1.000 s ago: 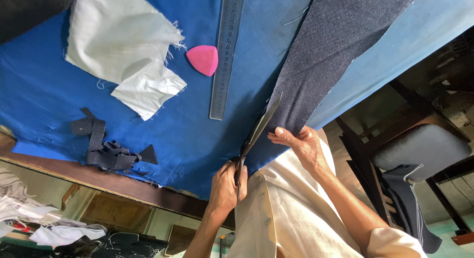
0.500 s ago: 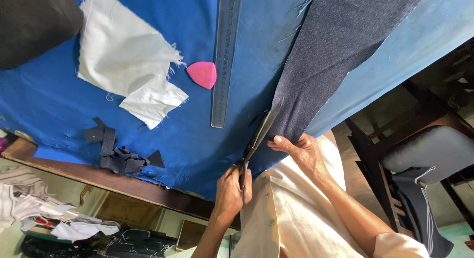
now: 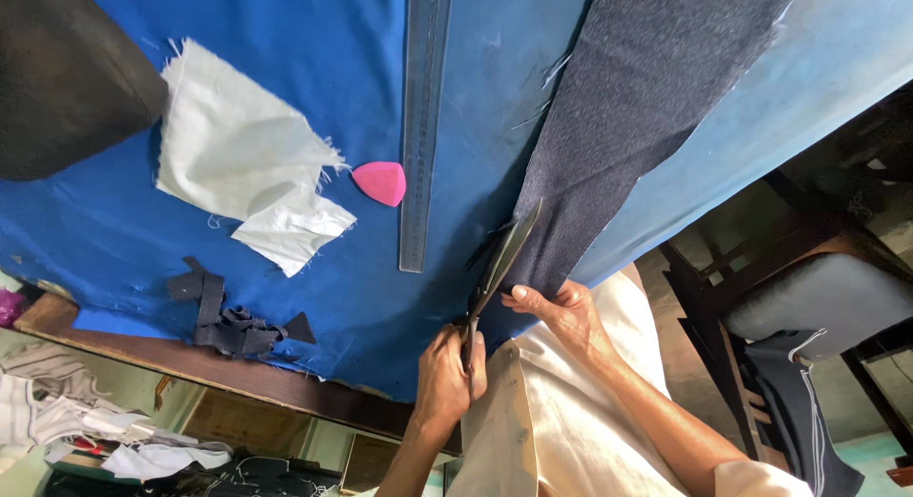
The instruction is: The person marks a line on dark fabric using a ruler and tailor's chalk, then cuts along the marked line with shears. The person also handles other fabric pieces on a work surface.
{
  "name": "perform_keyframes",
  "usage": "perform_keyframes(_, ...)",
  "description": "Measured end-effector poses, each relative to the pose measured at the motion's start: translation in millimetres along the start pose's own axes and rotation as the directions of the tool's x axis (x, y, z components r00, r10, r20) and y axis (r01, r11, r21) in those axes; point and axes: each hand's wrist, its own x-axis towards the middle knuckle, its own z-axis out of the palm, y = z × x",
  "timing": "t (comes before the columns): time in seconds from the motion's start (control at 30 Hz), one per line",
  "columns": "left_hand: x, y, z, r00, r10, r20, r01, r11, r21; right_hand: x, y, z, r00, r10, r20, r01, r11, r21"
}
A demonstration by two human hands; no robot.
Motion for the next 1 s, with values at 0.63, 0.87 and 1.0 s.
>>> perform_keyframes(0.63,46,49,-4,0.998,0.025,-0.059,-0.026,0.999,-0.026,-8,-187,-69,0.430,-0.880,0.204,0.572,0.090,-0.815)
perform_keyframes(0.87,42,41,2,0.999,-0.002,-0.049,0.003,1.000,0.012,47,-275,-92,0.070,-0.886,0.459,0.399,-0.397,-0.827)
perform_keyframes(1.0,54,59,-5,0.999,0.012,-0.037,-0.012,1.000,0.014,64,-312,-107,0.126,-0.820,0.558,0.421,-0.466,-0.778)
